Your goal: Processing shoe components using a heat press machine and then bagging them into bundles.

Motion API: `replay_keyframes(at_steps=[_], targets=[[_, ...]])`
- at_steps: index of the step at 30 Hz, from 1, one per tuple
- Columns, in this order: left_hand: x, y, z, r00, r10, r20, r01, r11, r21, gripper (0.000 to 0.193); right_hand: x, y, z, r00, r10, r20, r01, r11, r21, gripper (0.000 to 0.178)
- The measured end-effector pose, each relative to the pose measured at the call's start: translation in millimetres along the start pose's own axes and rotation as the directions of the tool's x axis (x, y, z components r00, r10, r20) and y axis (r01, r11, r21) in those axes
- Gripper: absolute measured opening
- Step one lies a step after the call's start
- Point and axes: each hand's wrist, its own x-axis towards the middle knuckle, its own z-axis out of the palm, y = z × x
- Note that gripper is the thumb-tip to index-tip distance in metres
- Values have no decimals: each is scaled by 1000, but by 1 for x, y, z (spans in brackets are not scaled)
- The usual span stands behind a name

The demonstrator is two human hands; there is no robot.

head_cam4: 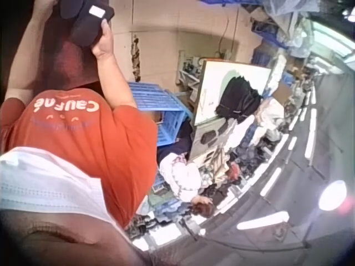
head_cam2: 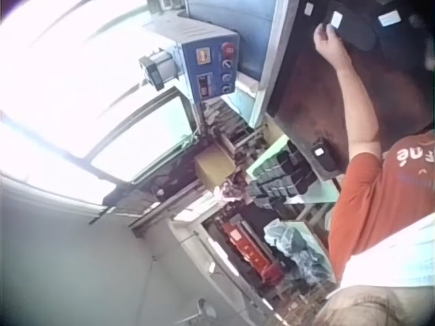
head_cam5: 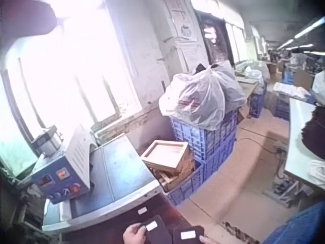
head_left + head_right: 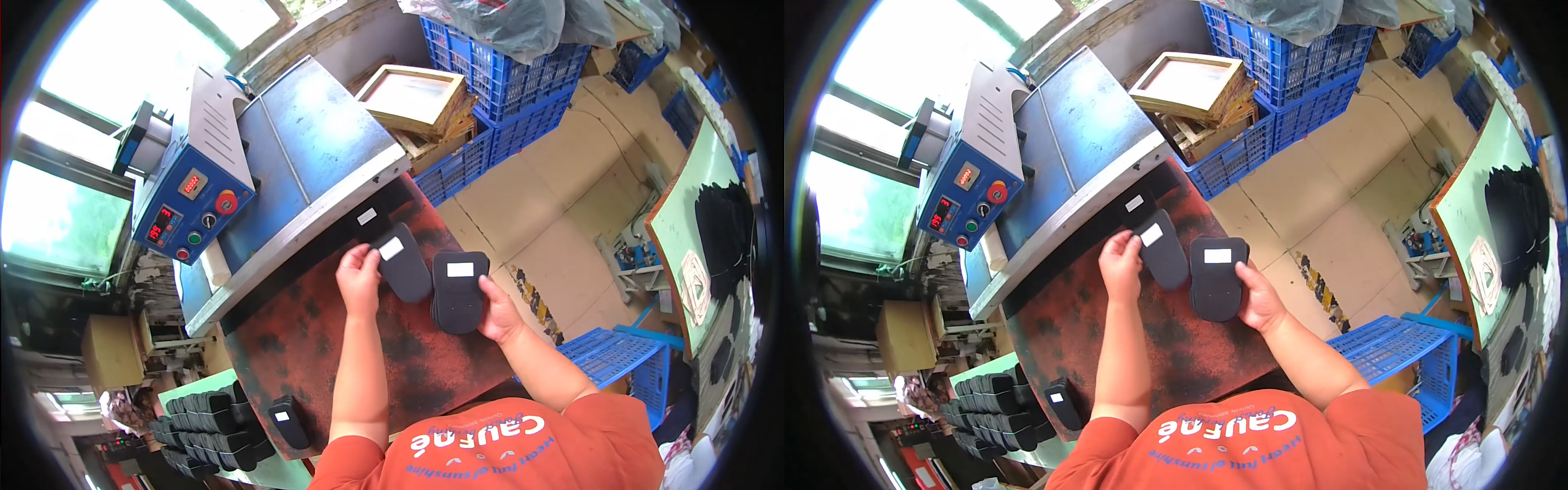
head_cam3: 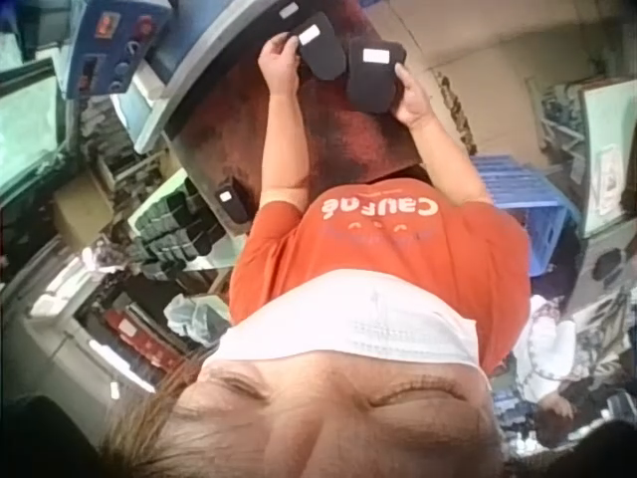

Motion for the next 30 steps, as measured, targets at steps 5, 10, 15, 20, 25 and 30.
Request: replay_keyframes(at_steps=[5,10,15,20,25,30], targets=[[40,-16,-12,984,145,-98,-114,955,272,29,-5,2,-8,997,77,-10,-76,995,67,45],[-34,10,13,947,-6,320,-52,984,172,24,-3,14,2,987,-49,-150,38,997,-71,42],[-25,-5,-5,996,-38,82,38,999,2,23,-8,-3,-5,999,9,-39,-4,993,118,41],[-4,-24,-16,973,231,-9,-206,885,417,27,-16,-10,-14,988,-13,-151,10,1000,-20,38],[-67,5,15,938,-98,332,61,991,118,23,-18,12,-9,977,-87,-197,52,983,-178,41],[-50,-26,-14,997,-61,41,59,997,41,15,-21,-14,-5,998,-46,-37,46,999,-25,51]])
